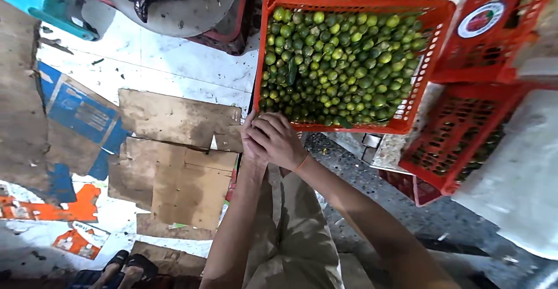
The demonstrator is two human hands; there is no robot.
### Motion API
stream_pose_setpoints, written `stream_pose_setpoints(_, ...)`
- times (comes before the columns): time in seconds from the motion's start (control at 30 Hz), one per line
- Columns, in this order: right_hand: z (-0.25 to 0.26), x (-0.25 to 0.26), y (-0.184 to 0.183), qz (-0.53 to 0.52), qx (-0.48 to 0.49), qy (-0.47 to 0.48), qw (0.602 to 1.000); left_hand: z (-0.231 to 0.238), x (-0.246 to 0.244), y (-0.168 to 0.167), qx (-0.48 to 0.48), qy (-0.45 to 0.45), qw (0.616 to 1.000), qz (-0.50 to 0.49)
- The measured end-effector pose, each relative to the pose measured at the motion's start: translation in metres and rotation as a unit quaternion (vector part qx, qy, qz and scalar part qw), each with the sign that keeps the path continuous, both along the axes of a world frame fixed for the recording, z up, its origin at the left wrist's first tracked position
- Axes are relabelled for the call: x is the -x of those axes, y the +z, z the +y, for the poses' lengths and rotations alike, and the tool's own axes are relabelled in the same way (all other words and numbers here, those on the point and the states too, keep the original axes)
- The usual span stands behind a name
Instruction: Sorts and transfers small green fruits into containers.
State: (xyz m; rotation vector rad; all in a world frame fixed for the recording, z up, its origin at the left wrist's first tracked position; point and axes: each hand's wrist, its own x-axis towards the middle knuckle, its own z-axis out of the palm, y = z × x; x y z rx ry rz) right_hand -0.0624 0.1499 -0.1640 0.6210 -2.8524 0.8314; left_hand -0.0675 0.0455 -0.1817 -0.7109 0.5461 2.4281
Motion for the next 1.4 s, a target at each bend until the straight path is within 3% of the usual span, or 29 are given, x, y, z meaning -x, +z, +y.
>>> stream_pose_setpoints(0.13,0.003,0.005,0.001,-0.033,-0.019,-0.010,0.999,0.006,-0.003,-0.005,-0.014,0.014,1.000,-0.003)
stream_pose_setpoints(0.23,0.006,0.015,0.003,-0.057,0.050,-0.029,0.997,0.010,-0.002,-0.011,-0.030,0.043,0.998,-0.018)
stream_pose_setpoints(0.37,0.034,0.059,0.002,-0.179,0.139,-0.172,0.959,0.010,0.011,-0.008,-0.059,0.017,0.996,-0.059)
stream_pose_setpoints(0.47,0.062,0.107,-0.026,-0.241,0.020,-0.248,0.938,0.005,0.019,-0.010,-0.076,0.030,0.994,-0.076)
stream_pose_setpoints(0.6,0.068,0.141,-0.027,-0.348,-0.146,-0.176,0.909,-0.006,0.023,-0.011,-0.079,0.026,0.994,-0.065)
stream_pose_setpoints(0.73,0.069,0.154,-0.012,-0.404,-0.164,-0.130,0.890,-0.013,0.025,-0.013,-0.090,0.062,0.991,-0.072)
stream_pose_setpoints(0.9,0.089,0.127,-0.009,-0.378,-0.154,-0.111,0.906,-0.017,0.017,-0.012,-0.064,0.029,0.995,-0.075)
stream_pose_setpoints(1.07,0.104,0.064,0.018,-0.307,0.070,-0.209,0.926,-0.007,0.014,-0.013,-0.036,-0.007,0.995,-0.088)
stream_pose_setpoints(1.17,0.078,0.029,0.043,-0.260,0.141,-0.171,0.940,0.006,0.013,-0.011,-0.057,-0.009,0.995,-0.081)
stream_pose_setpoints(1.3,0.056,0.011,0.036,-0.156,0.082,-0.095,0.980,0.018,0.013,-0.008,-0.063,0.003,0.996,-0.065)
stream_pose_setpoints(1.4,0.053,0.011,0.032,-0.148,0.039,-0.080,0.985,0.019,0.010,-0.010,-0.042,-0.003,0.998,-0.056)
